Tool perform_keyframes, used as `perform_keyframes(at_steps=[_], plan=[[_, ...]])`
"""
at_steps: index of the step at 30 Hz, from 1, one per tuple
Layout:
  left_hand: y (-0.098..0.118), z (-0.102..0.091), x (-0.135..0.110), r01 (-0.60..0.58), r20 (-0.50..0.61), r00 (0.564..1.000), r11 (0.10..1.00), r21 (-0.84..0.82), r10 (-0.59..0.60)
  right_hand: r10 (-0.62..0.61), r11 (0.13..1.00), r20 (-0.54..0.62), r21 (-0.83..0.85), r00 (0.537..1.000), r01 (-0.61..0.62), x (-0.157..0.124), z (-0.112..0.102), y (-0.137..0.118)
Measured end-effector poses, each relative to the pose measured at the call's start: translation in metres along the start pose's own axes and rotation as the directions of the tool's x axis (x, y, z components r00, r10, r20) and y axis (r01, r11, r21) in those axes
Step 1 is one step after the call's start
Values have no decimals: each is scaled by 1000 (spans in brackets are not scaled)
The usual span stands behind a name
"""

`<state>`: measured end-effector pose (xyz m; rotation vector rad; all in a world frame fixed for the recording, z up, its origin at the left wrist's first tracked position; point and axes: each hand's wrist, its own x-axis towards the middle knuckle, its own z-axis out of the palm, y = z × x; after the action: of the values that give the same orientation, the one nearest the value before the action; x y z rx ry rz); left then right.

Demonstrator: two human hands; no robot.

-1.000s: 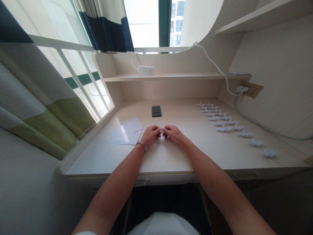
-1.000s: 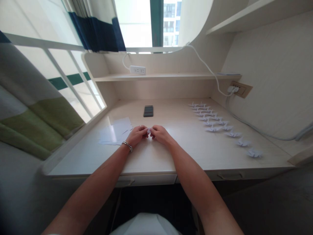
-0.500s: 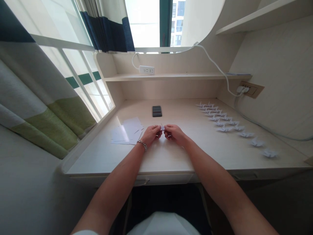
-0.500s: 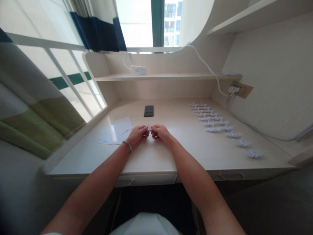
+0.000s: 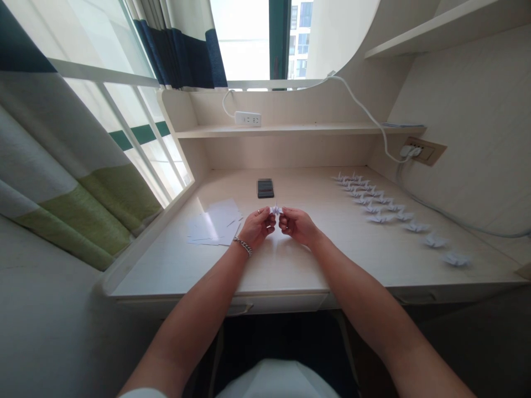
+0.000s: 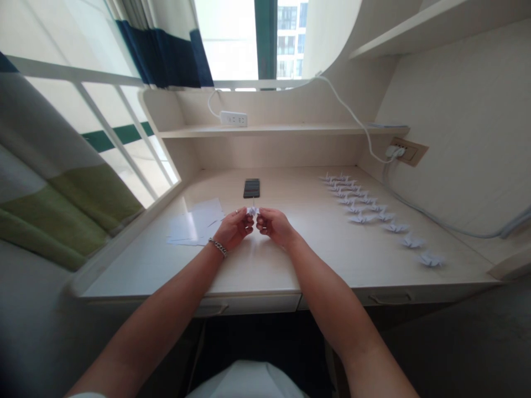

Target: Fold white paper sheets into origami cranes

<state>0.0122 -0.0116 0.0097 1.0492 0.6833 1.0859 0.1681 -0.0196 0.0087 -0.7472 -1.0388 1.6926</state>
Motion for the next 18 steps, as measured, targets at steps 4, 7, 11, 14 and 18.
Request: perform_keyframes(at_steps=[4, 7, 11, 14, 18], plan=[[0, 0, 0, 5, -8, 1000, 1000, -8, -5, -3, 1000, 1, 3, 1000, 3, 0, 0, 0], [1, -1, 0, 37, -12, 999, 999, 14, -37, -2, 1000, -3, -13, 1000, 2, -1, -1, 0], [1, -2, 0, 78, -19, 997, 995, 65, -77, 17, 998, -10, -52, 1000, -18, -1, -2, 1], [-1, -2, 0, 73, -34, 997, 992, 102, -70, 34, 996, -26, -82, 999, -36, -1, -3, 2], [-4, -3, 2, 47, -45, 998, 989, 143, -41, 46, 992, -50, -116, 998, -52, -1, -4, 2]])
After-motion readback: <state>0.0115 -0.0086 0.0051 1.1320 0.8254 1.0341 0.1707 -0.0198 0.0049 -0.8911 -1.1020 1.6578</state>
